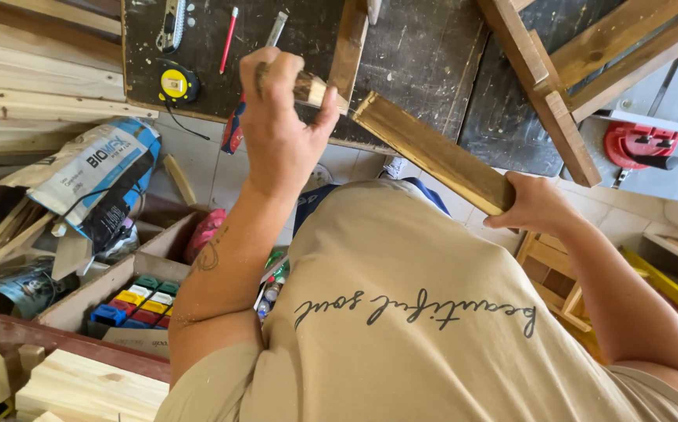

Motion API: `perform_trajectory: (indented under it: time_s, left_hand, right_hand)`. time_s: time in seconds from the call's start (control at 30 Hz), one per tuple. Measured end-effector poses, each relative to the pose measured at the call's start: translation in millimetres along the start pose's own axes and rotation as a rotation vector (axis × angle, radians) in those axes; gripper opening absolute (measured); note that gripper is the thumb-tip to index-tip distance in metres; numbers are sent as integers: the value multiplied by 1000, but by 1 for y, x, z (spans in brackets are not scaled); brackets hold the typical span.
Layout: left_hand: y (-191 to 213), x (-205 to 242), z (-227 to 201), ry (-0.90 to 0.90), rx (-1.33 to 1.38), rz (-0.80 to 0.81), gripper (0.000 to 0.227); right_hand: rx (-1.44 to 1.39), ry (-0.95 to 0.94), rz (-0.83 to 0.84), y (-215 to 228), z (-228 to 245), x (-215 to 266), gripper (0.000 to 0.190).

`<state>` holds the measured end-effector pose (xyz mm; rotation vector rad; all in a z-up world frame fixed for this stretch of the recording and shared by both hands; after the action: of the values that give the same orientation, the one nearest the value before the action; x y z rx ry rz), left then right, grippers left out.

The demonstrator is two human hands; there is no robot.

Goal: Disassembling wooden frame components using a screwdriver as a pry tool and manual force.

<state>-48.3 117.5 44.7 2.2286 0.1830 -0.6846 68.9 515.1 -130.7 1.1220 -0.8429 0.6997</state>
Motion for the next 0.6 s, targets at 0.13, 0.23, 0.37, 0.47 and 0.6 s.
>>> perform_trajectory:
  time_s: [0.13, 0.23, 0.37, 0.47, 0.6]
  left_hand:
    - [6, -7, 3, -40, 28, -25, 58]
    - [6, -12, 7, -37, 30, -17, 58]
    - [0, -23, 16, -12, 71, -40, 59]
    - [-17, -26, 24, 27, 79, -38, 63]
    - [-44, -27, 25, 32, 45, -1, 60]
  right_hand:
    - [-140, 18, 54, -21, -11, -13, 63]
    - [-302, 30, 97, -29, -21, -18, 56]
    - [-809, 271, 347, -56, -35, -24, 43]
    - [-1248, 410, 657, -57, -27, -15, 52]
    - [-1626, 326, 911, -40, 1, 10, 71]
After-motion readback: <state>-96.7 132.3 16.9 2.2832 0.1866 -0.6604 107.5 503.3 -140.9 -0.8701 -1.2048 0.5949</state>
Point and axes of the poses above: each hand's wrist, its own x-axis away from the middle knuckle, its own y-axis out of the back of the hand, z = x × y, the point moved 7 cm from there along -x, towards the middle knuckle, and after that the axes turned 5 degrees about y, right-handed, at the moved point
